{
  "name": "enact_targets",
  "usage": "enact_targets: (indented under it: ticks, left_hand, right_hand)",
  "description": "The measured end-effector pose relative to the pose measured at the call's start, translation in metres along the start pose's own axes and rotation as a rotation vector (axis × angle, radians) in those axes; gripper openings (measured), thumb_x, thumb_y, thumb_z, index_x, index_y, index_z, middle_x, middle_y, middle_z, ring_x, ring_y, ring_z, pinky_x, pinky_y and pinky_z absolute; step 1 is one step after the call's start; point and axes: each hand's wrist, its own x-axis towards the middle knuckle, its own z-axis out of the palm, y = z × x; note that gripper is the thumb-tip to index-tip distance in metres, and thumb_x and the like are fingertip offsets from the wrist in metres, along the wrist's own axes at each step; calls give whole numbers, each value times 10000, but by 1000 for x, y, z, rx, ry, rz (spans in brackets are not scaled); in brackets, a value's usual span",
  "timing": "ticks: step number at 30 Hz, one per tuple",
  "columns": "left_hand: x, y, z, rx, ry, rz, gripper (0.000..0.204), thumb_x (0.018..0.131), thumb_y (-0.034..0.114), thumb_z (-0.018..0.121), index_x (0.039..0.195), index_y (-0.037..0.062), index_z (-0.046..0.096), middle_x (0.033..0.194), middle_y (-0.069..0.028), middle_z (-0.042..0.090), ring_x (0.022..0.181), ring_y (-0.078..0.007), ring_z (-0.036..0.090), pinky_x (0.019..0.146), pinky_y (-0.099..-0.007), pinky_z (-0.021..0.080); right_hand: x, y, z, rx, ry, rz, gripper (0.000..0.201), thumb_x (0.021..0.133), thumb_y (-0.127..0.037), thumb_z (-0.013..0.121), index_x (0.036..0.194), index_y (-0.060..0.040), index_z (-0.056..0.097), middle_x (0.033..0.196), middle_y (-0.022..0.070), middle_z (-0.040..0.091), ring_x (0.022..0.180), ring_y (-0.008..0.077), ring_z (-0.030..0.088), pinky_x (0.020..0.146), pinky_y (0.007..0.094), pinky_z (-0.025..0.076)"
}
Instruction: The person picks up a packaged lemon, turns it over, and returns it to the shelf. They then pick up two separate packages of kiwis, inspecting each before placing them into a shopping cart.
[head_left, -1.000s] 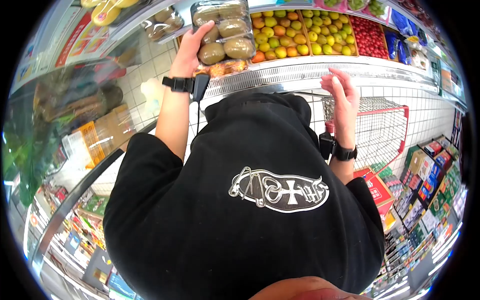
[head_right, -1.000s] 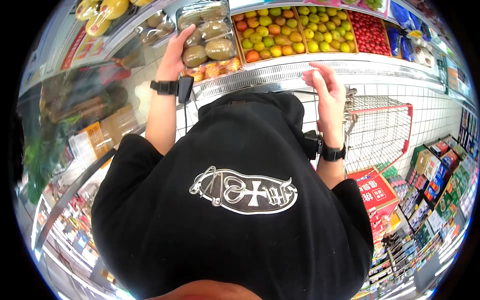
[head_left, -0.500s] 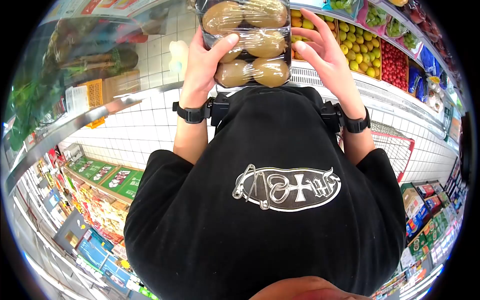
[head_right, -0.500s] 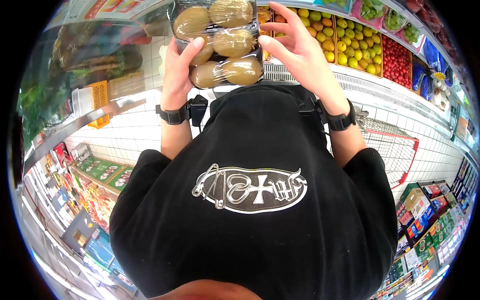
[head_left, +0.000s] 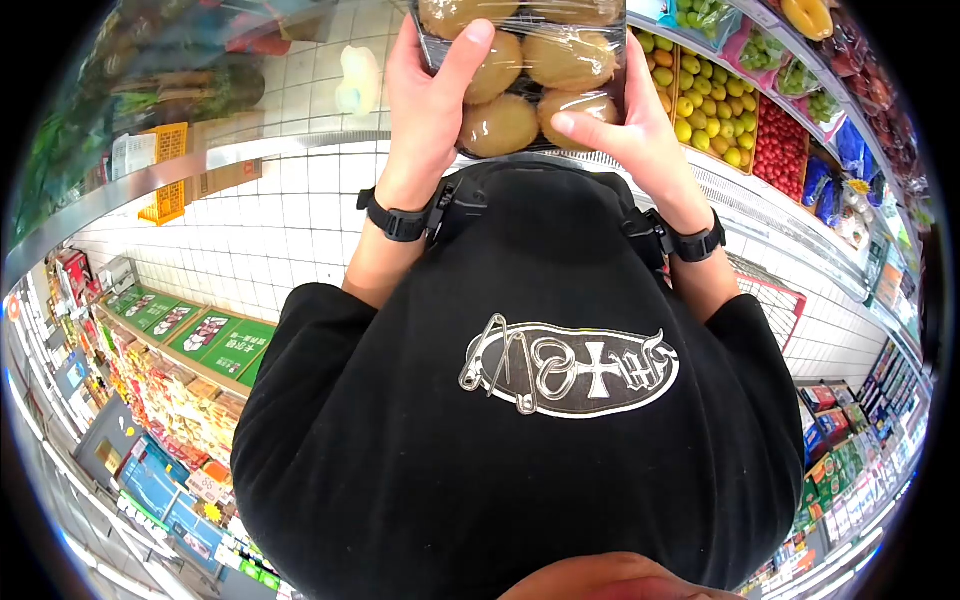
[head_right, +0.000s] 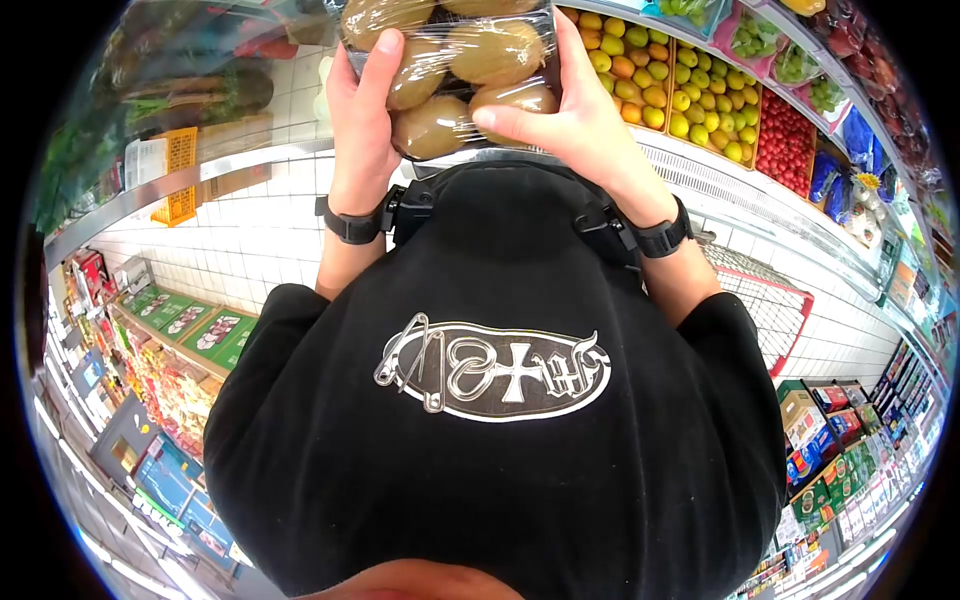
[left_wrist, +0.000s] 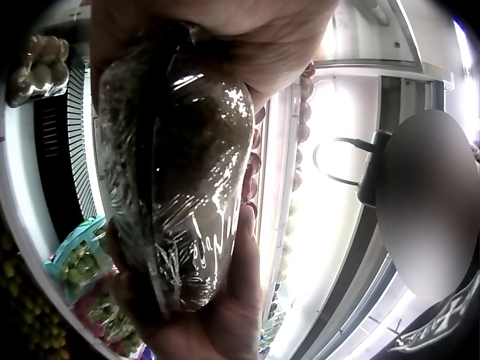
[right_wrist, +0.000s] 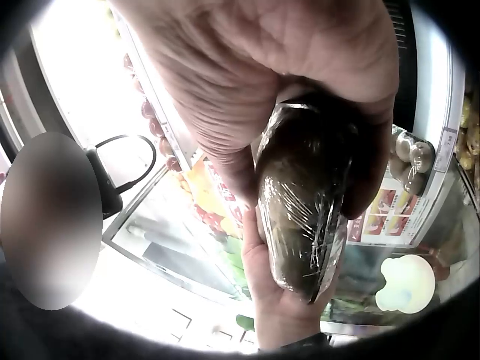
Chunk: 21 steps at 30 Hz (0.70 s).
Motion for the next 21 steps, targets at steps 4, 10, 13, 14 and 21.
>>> enact_targets:
  ticks: [4,10,13,14,21]
  left_hand:
    - [0,1,1,-13,-38,34,444,960,324,605,1259,13,503,1161,-108,621,1025,-188,635,876,-330,538]
    - [-2,6,5,-13,-57,18,513,979,404,543,1295,5,486,1210,-122,598,1068,-213,613,917,-360,514]
    - [1,1,2,-33,-91,-14,493,981,384,545,1276,-9,506,1222,-116,595,1082,-208,608,942,-355,483]
    - [1,2,2,-35,-114,-29,488,980,372,547,1273,-15,506,1220,-116,595,1084,-207,608,937,-352,486]
    - [-5,4,0,-22,-245,-50,471,930,219,620,1295,-43,478,1234,-136,593,1106,-219,602,956,-382,491]
  right_hand:
    - [-2,2,-2,12,-13,-65,1069,694,-147,866,1506,-46,178,1409,144,427,1313,247,431,1093,385,367]
    - [-17,3,-12,-76,83,-10,1017,735,-134,832,1512,-56,181,1382,161,471,1248,244,512,1050,371,422]
    - [-16,-6,-14,-46,159,-152,641,896,-119,637,1453,-27,333,1317,108,535,1173,187,548,1007,320,439]
    - [-15,-11,-15,-39,189,-189,550,923,-93,576,1429,-19,372,1331,80,513,1187,169,515,1017,310,410]
    - [-17,7,-52,170,294,-124,419,969,-153,535,1348,19,488,1243,116,602,1127,159,591,963,297,480]
